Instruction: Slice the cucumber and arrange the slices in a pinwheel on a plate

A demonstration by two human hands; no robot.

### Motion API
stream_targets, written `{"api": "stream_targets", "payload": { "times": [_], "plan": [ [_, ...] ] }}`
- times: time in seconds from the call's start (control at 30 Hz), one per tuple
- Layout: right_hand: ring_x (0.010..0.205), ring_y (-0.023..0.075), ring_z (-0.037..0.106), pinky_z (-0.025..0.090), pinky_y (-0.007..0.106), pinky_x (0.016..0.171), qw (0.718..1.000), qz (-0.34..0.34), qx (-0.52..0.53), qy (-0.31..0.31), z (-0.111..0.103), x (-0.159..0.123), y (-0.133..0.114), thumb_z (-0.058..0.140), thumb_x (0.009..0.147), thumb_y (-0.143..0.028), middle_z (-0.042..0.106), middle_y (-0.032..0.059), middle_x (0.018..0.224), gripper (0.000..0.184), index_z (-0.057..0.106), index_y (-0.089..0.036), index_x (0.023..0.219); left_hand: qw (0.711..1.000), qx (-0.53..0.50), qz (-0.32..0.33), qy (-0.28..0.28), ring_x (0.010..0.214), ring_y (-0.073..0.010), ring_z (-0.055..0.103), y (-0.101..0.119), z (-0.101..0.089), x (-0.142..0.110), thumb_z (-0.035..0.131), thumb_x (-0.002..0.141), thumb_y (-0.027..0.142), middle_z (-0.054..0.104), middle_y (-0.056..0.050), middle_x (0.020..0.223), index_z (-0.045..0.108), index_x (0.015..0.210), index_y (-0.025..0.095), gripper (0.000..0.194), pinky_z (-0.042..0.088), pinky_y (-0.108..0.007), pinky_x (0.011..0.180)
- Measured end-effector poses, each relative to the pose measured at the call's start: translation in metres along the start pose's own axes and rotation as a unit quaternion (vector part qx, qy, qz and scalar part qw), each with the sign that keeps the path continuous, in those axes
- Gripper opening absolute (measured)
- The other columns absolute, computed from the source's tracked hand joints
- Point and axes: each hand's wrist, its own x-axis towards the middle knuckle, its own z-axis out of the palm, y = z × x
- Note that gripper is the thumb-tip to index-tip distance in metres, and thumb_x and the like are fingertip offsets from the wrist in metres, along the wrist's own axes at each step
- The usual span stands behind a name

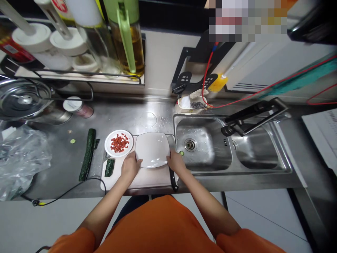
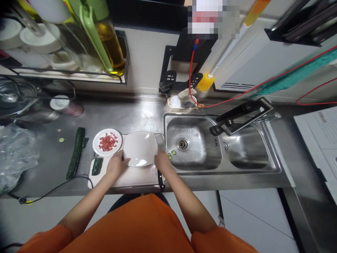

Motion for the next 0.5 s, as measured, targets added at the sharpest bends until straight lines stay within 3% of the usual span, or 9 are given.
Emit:
{"api": "stream_targets", "payload": {
  "times": [0.37,0.5],
  "plan": [
    [0.096,0.023,0.062,0.044,0.028,0.076,0.999,0.011,-0.05,-0.019,0.007,0.001,-0.01,0.042,0.089,-0.015,0.064,0.0203,0.101,0.028,0.047,-0.004,0.114,1.0,0.004,0.004,-0.001,0.087,-0.0209,0.057,0.003,-0.001,0.003,0.057,0.079,0.031,0.061,-0.009,0.091,0.054,0.094,0.016,0.021,0.04,-0.029,0.072],
    [0.094,0.0231,0.062,0.044,0.028,0.074,0.998,0.019,-0.053,-0.005,0.004,-0.004,-0.012,0.042,0.089,-0.015,0.064,0.0187,0.098,0.024,0.048,-0.007,0.111,0.999,-0.002,0.031,0.028,0.087,-0.0227,0.057,-0.004,-0.003,0.0,0.058,0.078,0.031,0.062,-0.009,0.09,0.058,0.097,0.017,0.024,0.042,-0.031,0.075]
  ]
}}
